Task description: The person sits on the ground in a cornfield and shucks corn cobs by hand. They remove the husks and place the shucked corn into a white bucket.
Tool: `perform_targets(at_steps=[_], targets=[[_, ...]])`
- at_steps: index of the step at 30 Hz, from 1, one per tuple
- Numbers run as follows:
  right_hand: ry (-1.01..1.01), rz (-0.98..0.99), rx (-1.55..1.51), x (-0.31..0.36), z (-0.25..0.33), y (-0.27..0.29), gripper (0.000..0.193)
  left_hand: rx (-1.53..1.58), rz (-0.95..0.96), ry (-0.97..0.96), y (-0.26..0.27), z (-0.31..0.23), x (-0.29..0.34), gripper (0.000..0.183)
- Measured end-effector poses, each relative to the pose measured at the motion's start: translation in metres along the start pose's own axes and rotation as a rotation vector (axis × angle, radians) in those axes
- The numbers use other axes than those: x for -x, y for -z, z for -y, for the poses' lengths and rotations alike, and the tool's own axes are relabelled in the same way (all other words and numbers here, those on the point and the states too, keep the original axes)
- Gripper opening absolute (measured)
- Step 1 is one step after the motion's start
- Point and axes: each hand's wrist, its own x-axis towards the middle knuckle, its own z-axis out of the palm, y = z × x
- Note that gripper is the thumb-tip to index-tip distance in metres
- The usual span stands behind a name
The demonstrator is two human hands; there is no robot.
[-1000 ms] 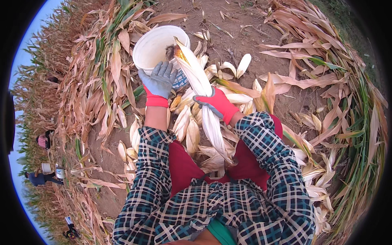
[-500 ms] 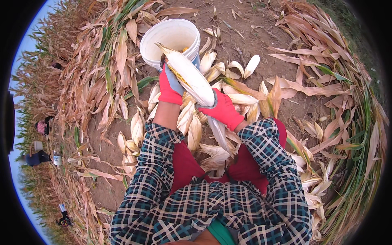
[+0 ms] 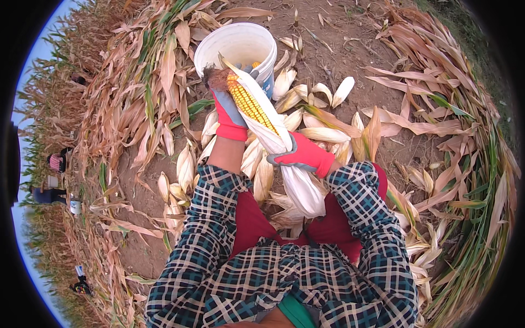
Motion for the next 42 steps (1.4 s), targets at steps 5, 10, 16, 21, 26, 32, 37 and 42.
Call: perform_targets(at_steps=[5, 10, 16, 21, 26, 32, 37, 42], targets=[[-0.147, 0.240, -0.148, 0.012, 0.004, 0.014, 0.066, 0.060, 0.338, 0.136, -0.015, -0.032, 0.006, 0.064], [-0.010, 0.253, 0.170, 0.012, -0.013, 0.047, 0.072, 0.285, 0.346, 0.234, -0.001, -0.033, 0.014, 0.047], [-0.007, -0.082, 0.550, -0.016, 0.007, 0.049, 0.059, 0.495, 0.127, 0.111, -0.010, -0.013, 0.012, 0.034], [0.114, -0.208, 0.755, -0.038, -0.039, 0.025, 0.071, 0.613, 0.030, 0.213, -0.012, -0.009, 0.007, 0.024], [0.342, -0.195, 0.189, -0.045, 0.004, -0.005, 0.077, 0.274, -0.420, -0.074, 0.005, -0.023, -0.006, 0.016], [0.399, -0.518, -0.095, -0.049, 0.011, -0.008, 0.049, 0.149, -0.410, 0.078, -0.027, 0.008, 0.011, 0.026], [0.570, -0.870, -0.282, -0.050, 0.013, 0.052, 0.044, 0.470, 0.345, 0.345, -0.035, -0.002, 0.028, 0.050], [0.668, -0.803, -0.791, 0.017, 0.040, 0.183, 0.067, -0.062, 0.311, 0.415, -0.054, -0.010, 0.066, 0.049]])
